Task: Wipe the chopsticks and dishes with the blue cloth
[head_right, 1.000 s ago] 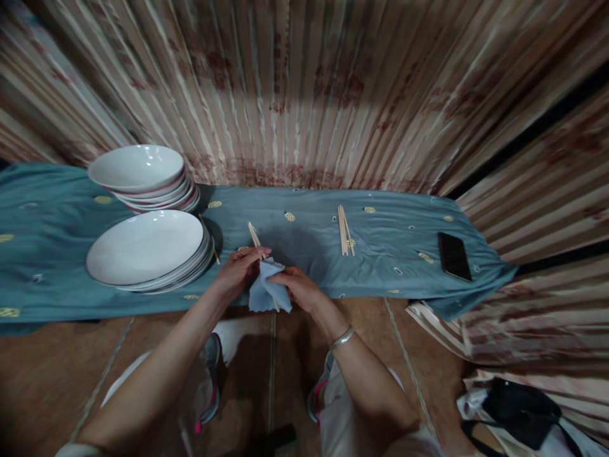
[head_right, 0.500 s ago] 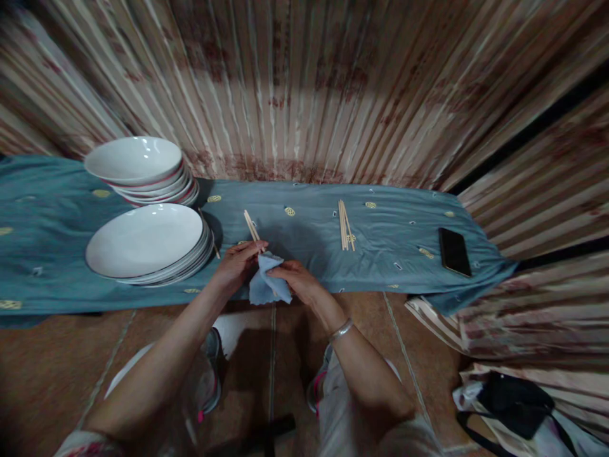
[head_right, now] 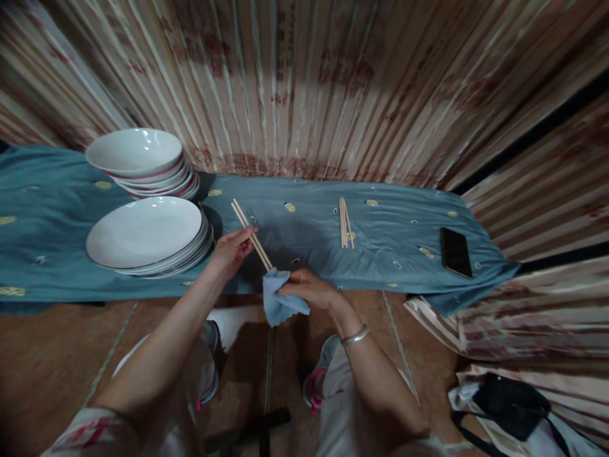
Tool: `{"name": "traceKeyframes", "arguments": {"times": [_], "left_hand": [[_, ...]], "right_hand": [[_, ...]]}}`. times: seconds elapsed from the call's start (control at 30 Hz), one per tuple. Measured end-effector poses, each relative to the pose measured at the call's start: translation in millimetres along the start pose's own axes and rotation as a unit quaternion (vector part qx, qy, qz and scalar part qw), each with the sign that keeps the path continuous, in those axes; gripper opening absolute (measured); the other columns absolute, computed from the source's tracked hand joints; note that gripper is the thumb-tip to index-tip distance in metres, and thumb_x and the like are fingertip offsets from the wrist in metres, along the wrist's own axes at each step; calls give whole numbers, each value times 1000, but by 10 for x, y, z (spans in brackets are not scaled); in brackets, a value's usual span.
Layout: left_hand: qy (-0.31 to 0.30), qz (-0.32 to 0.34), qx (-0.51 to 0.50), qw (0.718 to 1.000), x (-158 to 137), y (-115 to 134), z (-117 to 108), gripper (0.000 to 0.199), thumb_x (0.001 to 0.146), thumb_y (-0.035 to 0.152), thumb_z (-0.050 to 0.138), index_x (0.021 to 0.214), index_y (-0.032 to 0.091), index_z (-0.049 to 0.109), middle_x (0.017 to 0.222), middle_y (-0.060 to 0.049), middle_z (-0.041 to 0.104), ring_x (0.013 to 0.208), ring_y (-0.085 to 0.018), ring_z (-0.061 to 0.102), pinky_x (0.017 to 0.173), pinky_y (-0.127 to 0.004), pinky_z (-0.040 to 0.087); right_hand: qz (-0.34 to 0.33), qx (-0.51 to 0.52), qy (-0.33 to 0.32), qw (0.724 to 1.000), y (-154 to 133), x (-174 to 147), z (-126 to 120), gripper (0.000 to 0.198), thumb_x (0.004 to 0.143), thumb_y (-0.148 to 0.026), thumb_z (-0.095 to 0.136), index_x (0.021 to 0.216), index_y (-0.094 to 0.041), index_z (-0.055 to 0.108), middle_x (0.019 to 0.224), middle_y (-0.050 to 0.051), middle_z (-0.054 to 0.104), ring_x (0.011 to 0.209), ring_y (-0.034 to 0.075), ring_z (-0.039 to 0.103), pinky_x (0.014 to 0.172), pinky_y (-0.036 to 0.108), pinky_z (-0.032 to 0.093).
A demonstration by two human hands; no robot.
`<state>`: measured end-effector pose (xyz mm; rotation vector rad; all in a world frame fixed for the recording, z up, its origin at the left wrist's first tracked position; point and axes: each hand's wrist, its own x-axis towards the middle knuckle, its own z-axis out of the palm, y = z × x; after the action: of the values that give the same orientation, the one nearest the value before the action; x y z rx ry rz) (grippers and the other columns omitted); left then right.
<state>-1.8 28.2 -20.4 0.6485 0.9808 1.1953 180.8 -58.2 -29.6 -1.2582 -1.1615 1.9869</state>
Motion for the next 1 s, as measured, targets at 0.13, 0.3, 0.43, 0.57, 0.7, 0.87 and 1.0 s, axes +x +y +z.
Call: {"name": "traceKeyframes", "arguments": {"times": [0.13,0.3,0.43,0.57,0.7,0.87,1.0], "left_hand": [[2,-9,-5,1000,34,-17,0,35,43,33,85,67,12,72,61,1,62,55,-4,50,56,-17,40],[-15,-23,21,999,16,-105,63,34,43,35,85,67,14,73,64,-1,65,56,-6,51,57,-19,42],[-19,-23,53,998,-3,-196,160,35,41,37,85,65,15,73,65,-2,67,57,-7,52,57,-20,41],[-28,-21,63,997,-23,-291,287,32,41,37,84,62,15,73,63,-3,67,56,-8,52,57,-20,41],[-38,-16,68,997,-63,-353,421,29,44,36,83,63,16,74,64,-3,68,58,-8,53,59,-21,42],[-46,-18,64,997,-119,-416,564,29,45,36,83,63,16,74,69,-4,69,60,-9,54,60,-21,43],[-51,-26,61,996,-132,-477,646,30,45,36,82,65,15,74,67,-3,67,57,-7,53,57,-20,42]], "right_hand": [[-14,-81,27,996,-56,-115,-119,23,66,-32,67,78,-13,67,64,-3,63,53,9,53,54,20,41],[-87,-248,148,953,-148,-187,-266,29,73,-21,54,99,-15,65,84,1,67,70,14,59,64,24,46],[-107,-381,259,881,-180,-222,-325,53,73,-14,51,125,-16,53,102,6,68,81,16,61,76,27,46],[-141,-442,230,856,-213,-264,-321,33,78,-15,46,100,-19,70,97,3,71,85,16,63,79,25,44],[-117,-465,215,851,-238,-330,-363,29,80,-21,45,79,-15,73,72,4,71,70,16,63,67,23,42],[-124,-399,215,883,-206,-424,-499,35,84,-27,41,80,-16,73,73,1,71,71,15,63,63,21,41],[-106,-396,269,872,-174,-465,-563,42,87,-41,43,69,-16,72,63,2,68,65,15,62,60,22,41]]}}
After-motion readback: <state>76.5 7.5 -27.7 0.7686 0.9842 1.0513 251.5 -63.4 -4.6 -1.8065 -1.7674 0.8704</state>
